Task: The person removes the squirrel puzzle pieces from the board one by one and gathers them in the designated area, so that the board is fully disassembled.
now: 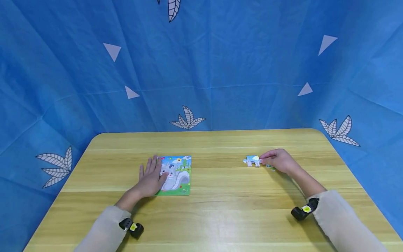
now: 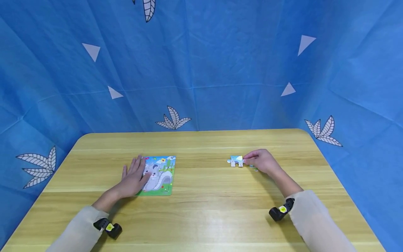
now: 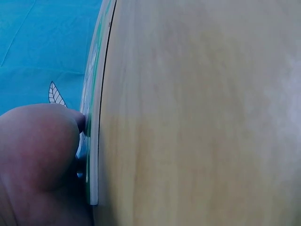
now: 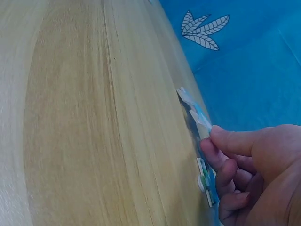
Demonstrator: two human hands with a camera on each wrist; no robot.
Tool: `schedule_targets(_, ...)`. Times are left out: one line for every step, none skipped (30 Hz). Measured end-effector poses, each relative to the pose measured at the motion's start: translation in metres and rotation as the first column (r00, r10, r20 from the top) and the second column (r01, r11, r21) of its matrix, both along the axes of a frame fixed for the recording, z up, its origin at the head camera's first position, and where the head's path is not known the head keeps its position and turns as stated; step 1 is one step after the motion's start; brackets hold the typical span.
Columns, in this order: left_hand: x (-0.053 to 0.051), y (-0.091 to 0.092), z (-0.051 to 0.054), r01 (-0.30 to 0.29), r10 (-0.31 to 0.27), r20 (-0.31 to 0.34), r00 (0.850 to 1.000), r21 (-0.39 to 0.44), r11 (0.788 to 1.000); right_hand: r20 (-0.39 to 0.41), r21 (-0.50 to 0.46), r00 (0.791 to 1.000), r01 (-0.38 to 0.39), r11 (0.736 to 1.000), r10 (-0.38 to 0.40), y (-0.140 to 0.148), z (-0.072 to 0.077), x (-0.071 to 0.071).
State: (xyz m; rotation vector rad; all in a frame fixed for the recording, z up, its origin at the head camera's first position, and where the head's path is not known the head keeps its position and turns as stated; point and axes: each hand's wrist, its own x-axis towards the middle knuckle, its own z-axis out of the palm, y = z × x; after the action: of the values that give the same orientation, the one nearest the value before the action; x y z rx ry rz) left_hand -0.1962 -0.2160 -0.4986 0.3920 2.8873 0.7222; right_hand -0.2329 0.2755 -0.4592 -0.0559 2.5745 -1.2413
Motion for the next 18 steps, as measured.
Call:
schedule_targets(0.0002,0.0000,-0.0001,0.000,0.000,0.002,1.000,0.002,1.000,0.002,-0.003,1.000,0.000,1.000,0.000,0.0001,0.0004,0.0004)
schedule_targets(0.0003,0.0001,-0.0002,0.001,-0.001,0.003,1.000,0.005,1.000,0.003,-0.007,1.000,0.001,1.000,-0.001,0.0003,0.0006,0.0007)
schedule_targets(0.0004,0.0001,-0.0004,0.001,-0.001,0.004,1.000,0.004,1.000,0.006,-0.012,1.000,0.003,1.000,-0.003,0.0002,0.0008,0.0010)
schedule_targets(0.0004,-0.0001,-0.0005,0.001,-0.001,0.004,1.000,0.003,1.000,0.007,-0.015,1.000,0.002,1.000,-0.002,-0.0001,0.0009,0.0011)
schedule_targets(0.0003,-0.0003,-0.0008,0.001,-0.001,0.004,1.000,0.004,1.000,0.008,-0.016,1.000,0.001,1.000,-0.001,-0.0006,0.0010,0.0013)
schedule_targets(0.0001,-0.0004,-0.0011,0.001,-0.001,0.003,1.000,0.002,1.000,0.006,-0.013,1.000,0.002,1.000,-0.002,-0.0011,0.0007,0.0013)
schedule_targets(-0.0001,-0.0005,-0.0014,0.001,-0.001,0.002,1.000,-0.001,1.000,0.002,-0.010,1.000,0.004,1.000,-0.004,-0.0017,0.0003,0.0014)
schedule_targets(-0.0003,-0.0006,-0.0017,0.002,-0.002,0.001,1.000,-0.003,1.000,-0.008,0.000,1.000,0.005,1.000,-0.005,-0.0023,-0.0001,0.0015)
schedule_targets(-0.0006,-0.0007,-0.0019,0.002,-0.002,0.000,1.000,-0.006,1.000,-0.018,0.011,1.000,0.005,1.000,-0.004,-0.0031,-0.0003,0.0019)
schedule_targets(-0.0007,-0.0007,-0.0021,0.002,-0.002,0.000,1.000,-0.006,1.000,-0.029,0.022,1.000,0.004,1.000,-0.003,-0.0038,-0.0006,0.0022)
schedule_targets(-0.0008,-0.0006,-0.0020,0.003,-0.003,-0.002,1.000,-0.007,1.000,-0.041,0.033,0.999,0.007,0.999,-0.006,-0.0044,-0.0010,0.0023)
schedule_targets(-0.0009,-0.0006,-0.0020,0.003,-0.003,-0.004,1.000,-0.007,1.000,-0.053,0.044,0.999,0.008,0.999,-0.006,-0.0048,-0.0015,0.0025)
schedule_targets(-0.0009,-0.0004,-0.0018,0.003,-0.003,-0.006,1.000,-0.006,1.000,-0.060,0.053,0.998,0.012,0.999,-0.008,-0.0053,-0.0018,0.0026)
schedule_targets(-0.0008,-0.0004,-0.0015,0.003,-0.003,-0.007,1.000,-0.003,1.000,-0.067,0.059,0.998,0.009,0.998,-0.005,-0.0054,-0.0021,0.0028)
schedule_targets(-0.0007,-0.0004,-0.0013,0.004,-0.004,-0.008,1.000,-0.001,1.000,-0.069,0.065,0.998,0.009,0.998,-0.005,-0.0056,-0.0023,0.0029)
schedule_targets(-0.0005,-0.0005,-0.0011,0.004,-0.004,-0.008,1.000,0.000,1.000,-0.072,0.069,0.997,0.010,0.998,-0.005,-0.0055,-0.0025,0.0029)
schedule_targets(-0.0004,-0.0005,-0.0010,0.004,-0.004,-0.008,1.000,0.002,1.000,-0.073,0.071,0.997,0.012,0.997,-0.007,-0.0055,-0.0025,0.0027)
schedule_targets(-0.0003,-0.0008,-0.0010,0.005,-0.005,-0.007,1.000,0.004,1.000,-0.074,0.070,0.997,0.012,0.997,-0.007,-0.0054,-0.0021,0.0027)
